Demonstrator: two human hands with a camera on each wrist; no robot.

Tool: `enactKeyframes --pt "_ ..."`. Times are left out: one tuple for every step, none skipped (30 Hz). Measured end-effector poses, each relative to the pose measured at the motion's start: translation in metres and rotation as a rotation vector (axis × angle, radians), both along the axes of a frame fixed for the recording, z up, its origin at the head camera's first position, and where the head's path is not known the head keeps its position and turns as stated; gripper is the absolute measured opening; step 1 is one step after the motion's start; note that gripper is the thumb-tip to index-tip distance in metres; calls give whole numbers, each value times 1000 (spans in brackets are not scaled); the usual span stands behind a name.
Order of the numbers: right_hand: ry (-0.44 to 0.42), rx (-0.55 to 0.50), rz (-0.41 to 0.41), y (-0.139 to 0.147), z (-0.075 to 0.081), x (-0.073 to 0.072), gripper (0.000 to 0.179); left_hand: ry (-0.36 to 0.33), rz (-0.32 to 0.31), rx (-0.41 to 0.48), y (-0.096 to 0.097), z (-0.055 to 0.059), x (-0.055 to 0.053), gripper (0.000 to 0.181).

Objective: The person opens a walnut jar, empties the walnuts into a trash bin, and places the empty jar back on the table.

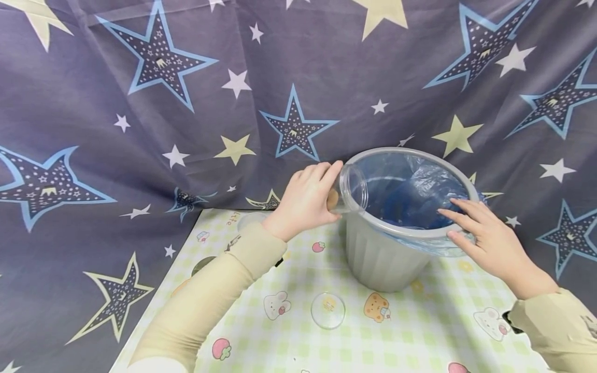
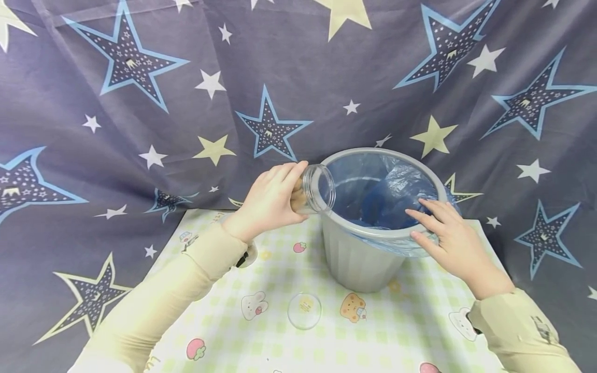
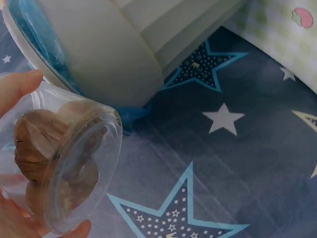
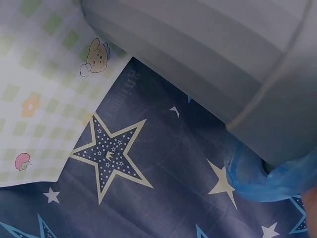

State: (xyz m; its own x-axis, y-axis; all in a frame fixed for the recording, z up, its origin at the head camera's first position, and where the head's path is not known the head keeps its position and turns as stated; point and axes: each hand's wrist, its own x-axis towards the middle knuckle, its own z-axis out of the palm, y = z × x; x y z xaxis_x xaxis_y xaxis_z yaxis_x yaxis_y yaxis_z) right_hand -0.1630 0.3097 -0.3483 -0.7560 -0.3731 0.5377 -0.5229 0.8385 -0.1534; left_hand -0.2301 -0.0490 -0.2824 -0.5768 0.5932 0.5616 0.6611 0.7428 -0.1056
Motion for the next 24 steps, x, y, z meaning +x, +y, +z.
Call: enactKeyframes --pt "-1 -2 -1 0 0 0 40 3 4 -13 1 2 -1 97" --pt "-1 -3 -1 0 0 0 40 7 6 -28 2 4 -3 96" --pt "-1 -5 -2 0 0 0 40 9 10 -43 4 5 -3 95" --pt "-2 -6 -3 0 0 0 40 9 11 -57 5 7 -4 95" --pt "-3 -8 -3 0 0 0 40 10 12 -71 6 9 -5 93" --pt "-4 -9 -4 0 0 0 40 11 7 -80 6 10 -6 92" --pt "-5 -10 -5 0 0 0 40 13 1 -88 7 12 -7 91" --pt "-6 -11 -7 0 0 0 40 19 -4 -97 8 13 -7 89" --pt "-6 -12 -7 0 0 0 40 26 -9 -105 9 13 -8 88" --pt "-7 -13 -6 0 0 0 40 39 -11 -115 10 14 -9 87" --pt "-8 -13 -5 0 0 0 40 58 -11 -126 10 15 -11 86" --pt "-7 -13 -3 0 0 -1 40 78 -14 -135 11 15 -11 84" --pt "-6 -14 -1 0 0 -1 40 98 -12 -147 13 15 -12 83" --pt "-7 -15 1 0 0 -1 40 118 -11 -158 14 15 -13 81" --pt "-7 -16 1 0 0 -1 40 135 -9 -166 14 14 -13 81" --pt "-5 -16 3 0 -1 -1 39 152 -5 -173 15 13 -13 80" --pt "-3 -16 3 0 -1 -1 39 167 -3 -177 16 12 -13 79" --pt "-2 -16 3 0 -1 -1 39 181 -2 -179 16 12 -13 77" --pt "-1 -16 3 0 -1 -1 39 194 1 -182 17 11 -12 77" --pt "0 -15 2 0 -1 -1 39 208 2 -182 17 10 -12 75" --pt "2 -16 3 0 -1 -1 39 225 4 -183 18 10 -12 73" --pt "3 -18 5 0 -1 -1 39 243 7 -184 18 10 -12 71" --pt "3 -20 6 0 -1 -1 39 262 10 -185 19 10 -13 69" --pt "5 -20 10 0 -1 -1 39 279 13 -187 19 10 -13 67"
